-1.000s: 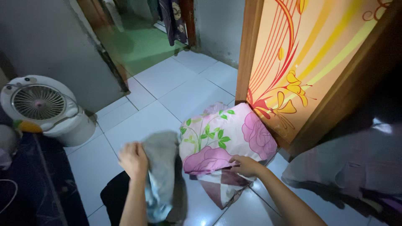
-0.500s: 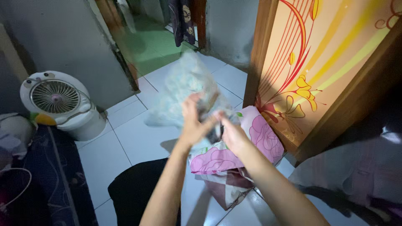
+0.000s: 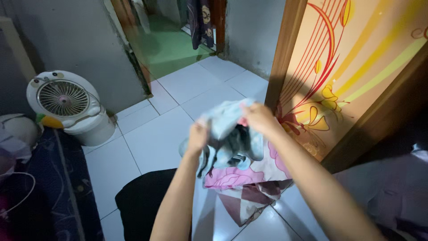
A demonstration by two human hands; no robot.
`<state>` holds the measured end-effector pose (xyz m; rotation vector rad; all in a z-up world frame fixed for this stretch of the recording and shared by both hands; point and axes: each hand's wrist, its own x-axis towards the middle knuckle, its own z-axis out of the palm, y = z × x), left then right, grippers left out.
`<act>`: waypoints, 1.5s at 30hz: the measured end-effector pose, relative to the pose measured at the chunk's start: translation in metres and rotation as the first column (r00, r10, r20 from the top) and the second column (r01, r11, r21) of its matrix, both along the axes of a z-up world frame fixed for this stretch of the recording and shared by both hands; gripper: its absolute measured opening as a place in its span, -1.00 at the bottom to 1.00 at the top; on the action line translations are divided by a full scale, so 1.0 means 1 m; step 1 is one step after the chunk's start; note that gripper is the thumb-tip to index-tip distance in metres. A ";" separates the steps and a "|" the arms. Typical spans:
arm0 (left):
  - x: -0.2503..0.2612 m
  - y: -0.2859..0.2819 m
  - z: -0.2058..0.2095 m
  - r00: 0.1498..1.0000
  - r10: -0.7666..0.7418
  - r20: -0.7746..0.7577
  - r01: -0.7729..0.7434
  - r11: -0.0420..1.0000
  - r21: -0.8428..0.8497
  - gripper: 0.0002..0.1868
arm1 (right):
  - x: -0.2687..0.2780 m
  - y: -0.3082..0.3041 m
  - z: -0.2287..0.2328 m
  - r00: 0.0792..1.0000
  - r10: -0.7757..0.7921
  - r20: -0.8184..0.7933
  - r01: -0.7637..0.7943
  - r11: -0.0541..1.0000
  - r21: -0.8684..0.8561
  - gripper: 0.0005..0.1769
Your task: The person sits on the floor and folds several towels one by one, including a green towel, a purple towel, and a blue-and-white striped towel. Each towel is smoothed, folded into a neat rectangle, and placed into a growing stack.
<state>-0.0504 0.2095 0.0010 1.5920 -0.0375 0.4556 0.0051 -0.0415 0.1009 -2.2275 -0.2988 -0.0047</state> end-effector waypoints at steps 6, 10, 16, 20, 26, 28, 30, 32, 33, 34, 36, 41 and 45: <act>-0.026 0.176 0.022 0.891 0.420 -0.173 -0.425 0.637 -0.643 -0.61 | 0.070 -0.140 -0.025 0.940 -0.262 -0.219 0.309 0.379 0.872 -0.49; -0.078 0.235 0.056 0.868 0.403 0.290 0.054 0.504 -0.862 -0.26 | 0.068 -0.175 -0.040 0.870 -0.448 0.205 0.021 0.449 0.894 -0.58; -0.052 0.177 0.021 0.969 0.119 -0.219 -0.184 0.933 -0.308 -0.15 | 0.030 -0.118 -0.064 0.843 -0.259 0.471 0.395 0.893 -0.215 -0.57; -0.028 0.104 -0.063 0.785 -0.257 -0.564 0.438 0.874 0.210 -0.46 | -0.018 -0.051 -0.101 0.977 -0.106 -0.183 -0.019 0.820 -0.572 -0.14; -0.099 0.074 -0.185 0.766 0.637 0.084 -0.531 0.553 0.643 -0.60 | -0.091 -0.001 -0.148 0.991 0.118 -0.060 -0.131 0.840 -0.527 0.50; -0.151 0.090 -0.205 0.344 0.848 -0.403 -0.229 0.492 0.840 -0.64 | -0.100 -0.004 -0.155 0.992 0.068 -0.102 -0.115 0.798 -0.592 0.34; -0.199 0.103 -0.218 0.080 0.853 -0.516 -0.093 0.522 0.848 -0.42 | -0.105 -0.005 -0.163 0.998 0.021 -0.059 -0.054 0.765 -0.642 0.09; -0.236 0.121 -0.220 0.086 0.851 -0.518 0.244 0.486 0.839 -0.24 | -0.102 -0.003 -0.170 0.998 -0.022 0.064 0.059 0.739 -0.671 -0.25; -0.244 0.125 -0.220 0.146 0.863 -0.483 0.306 0.425 0.852 -0.38 | -0.100 -0.001 -0.173 0.993 -0.022 0.117 0.093 0.758 -0.646 -0.30; -0.251 0.128 -0.219 0.205 0.870 -0.448 0.365 0.357 0.860 -0.51 | -0.100 0.002 -0.177 0.986 -0.024 0.165 0.122 0.777 -0.617 -0.35; -0.260 0.130 -0.211 0.281 0.849 -0.447 0.335 0.349 0.875 -0.68 | -0.102 0.006 -0.184 0.974 0.007 0.225 0.134 0.785 -0.604 -0.44; -0.234 0.128 -0.140 0.522 0.838 -0.156 -0.506 0.452 0.735 -0.86 | -0.114 0.017 -0.182 0.928 0.163 0.335 0.011 0.888 -0.460 -0.54; -0.194 0.100 -0.035 0.512 0.798 0.319 -0.826 0.356 0.437 -0.93 | -0.126 0.030 -0.165 0.924 0.262 0.279 -0.126 0.896 -0.425 -0.67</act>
